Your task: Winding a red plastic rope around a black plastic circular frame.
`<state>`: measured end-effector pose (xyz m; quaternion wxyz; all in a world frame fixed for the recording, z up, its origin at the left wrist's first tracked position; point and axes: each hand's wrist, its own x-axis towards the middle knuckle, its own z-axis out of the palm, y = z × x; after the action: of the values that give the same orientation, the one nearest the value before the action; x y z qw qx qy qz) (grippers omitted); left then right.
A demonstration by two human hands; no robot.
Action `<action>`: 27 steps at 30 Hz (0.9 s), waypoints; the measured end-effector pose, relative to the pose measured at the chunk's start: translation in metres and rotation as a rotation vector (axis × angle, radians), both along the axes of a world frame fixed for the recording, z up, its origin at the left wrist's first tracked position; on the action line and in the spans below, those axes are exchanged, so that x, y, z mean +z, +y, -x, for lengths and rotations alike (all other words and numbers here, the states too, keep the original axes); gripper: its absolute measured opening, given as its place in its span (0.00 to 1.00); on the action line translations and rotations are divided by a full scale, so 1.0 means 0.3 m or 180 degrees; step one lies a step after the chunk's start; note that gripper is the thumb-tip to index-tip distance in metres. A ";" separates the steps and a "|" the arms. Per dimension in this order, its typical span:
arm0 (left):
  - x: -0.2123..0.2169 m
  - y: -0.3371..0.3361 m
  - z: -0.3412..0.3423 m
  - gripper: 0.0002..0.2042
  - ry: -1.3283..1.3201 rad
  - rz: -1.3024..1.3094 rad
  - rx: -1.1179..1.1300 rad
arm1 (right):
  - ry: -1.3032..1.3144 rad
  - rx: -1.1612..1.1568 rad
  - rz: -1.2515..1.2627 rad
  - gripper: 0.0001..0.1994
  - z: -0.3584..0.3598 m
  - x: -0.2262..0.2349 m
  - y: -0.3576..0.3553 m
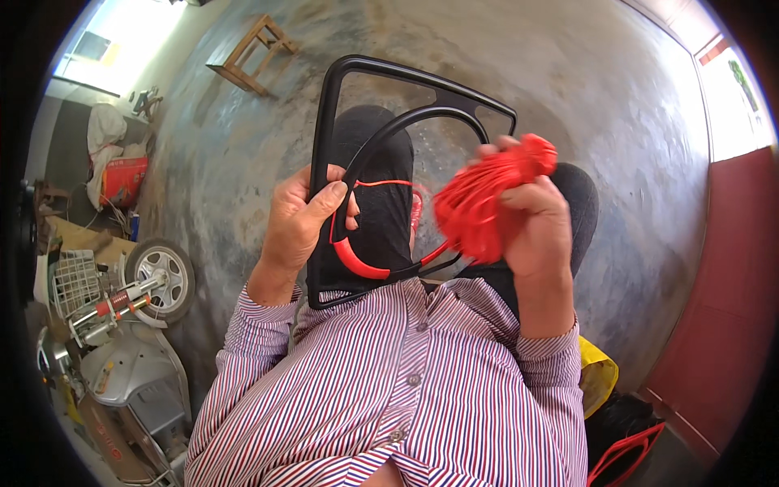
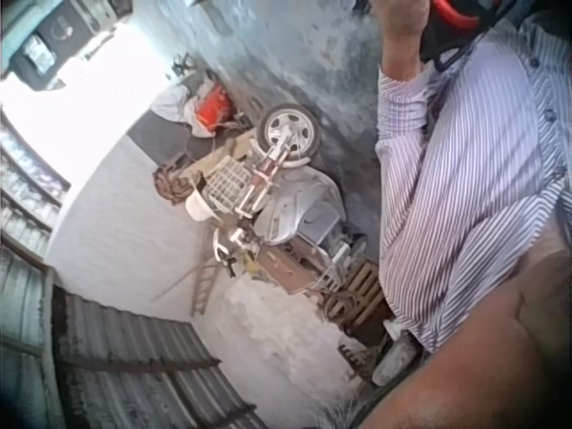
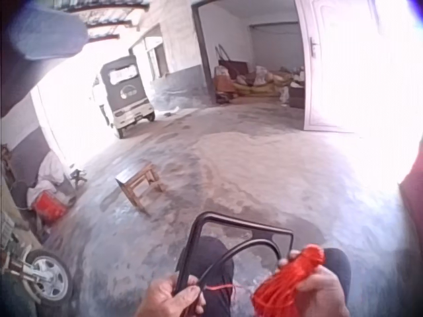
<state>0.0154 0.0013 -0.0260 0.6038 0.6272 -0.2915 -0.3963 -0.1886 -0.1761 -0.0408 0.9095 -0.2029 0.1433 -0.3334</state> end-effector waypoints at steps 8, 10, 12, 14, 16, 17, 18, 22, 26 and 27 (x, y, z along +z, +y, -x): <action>-0.014 -0.016 -0.017 0.16 -0.1338 0.0355 -0.0354 | 0.1264 0.0705 0.2809 0.29 -0.115 0.111 0.010; 0.029 -0.036 0.014 0.16 -0.1691 0.0479 -0.0364 | 0.1359 0.0459 0.2386 0.27 -0.160 0.101 0.001; 0.046 -0.052 0.038 0.13 -0.2179 0.0751 -0.0421 | 0.1404 0.0445 0.2379 0.24 -0.189 0.103 0.005; 0.045 -0.058 0.026 0.15 -0.2207 0.0843 -0.0747 | 0.1558 0.0473 0.2755 0.15 -0.199 0.095 0.006; 0.029 -0.065 0.000 0.18 -0.2096 0.1024 -0.0847 | 0.0947 0.0675 0.2674 0.12 -0.185 0.082 0.001; 0.030 -0.061 -0.002 0.18 -0.1847 0.1085 -0.0806 | 0.0643 0.0774 0.2625 0.12 -0.175 0.071 0.000; 0.025 -0.054 -0.003 0.19 -0.1611 0.1147 -0.0759 | 0.0374 0.0739 0.2089 0.12 -0.168 0.039 0.010; 0.015 -0.022 -0.010 0.22 -0.0861 0.1147 -0.0808 | -0.0744 0.1080 0.0458 0.11 -0.151 -0.132 -0.007; 0.006 -0.027 -0.005 0.24 -0.0370 0.1202 -0.1058 | -0.0546 0.1666 -0.0990 0.16 -0.232 -0.046 0.056; 0.008 -0.029 -0.004 0.24 -0.0330 0.1217 -0.1111 | -0.0511 0.1640 -0.0997 0.16 -0.248 -0.047 0.061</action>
<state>0.0165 -0.0073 -0.0236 0.6181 0.4614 -0.4954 -0.3995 -0.1141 -0.1578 -0.0549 0.9927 -0.0630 0.0645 -0.0807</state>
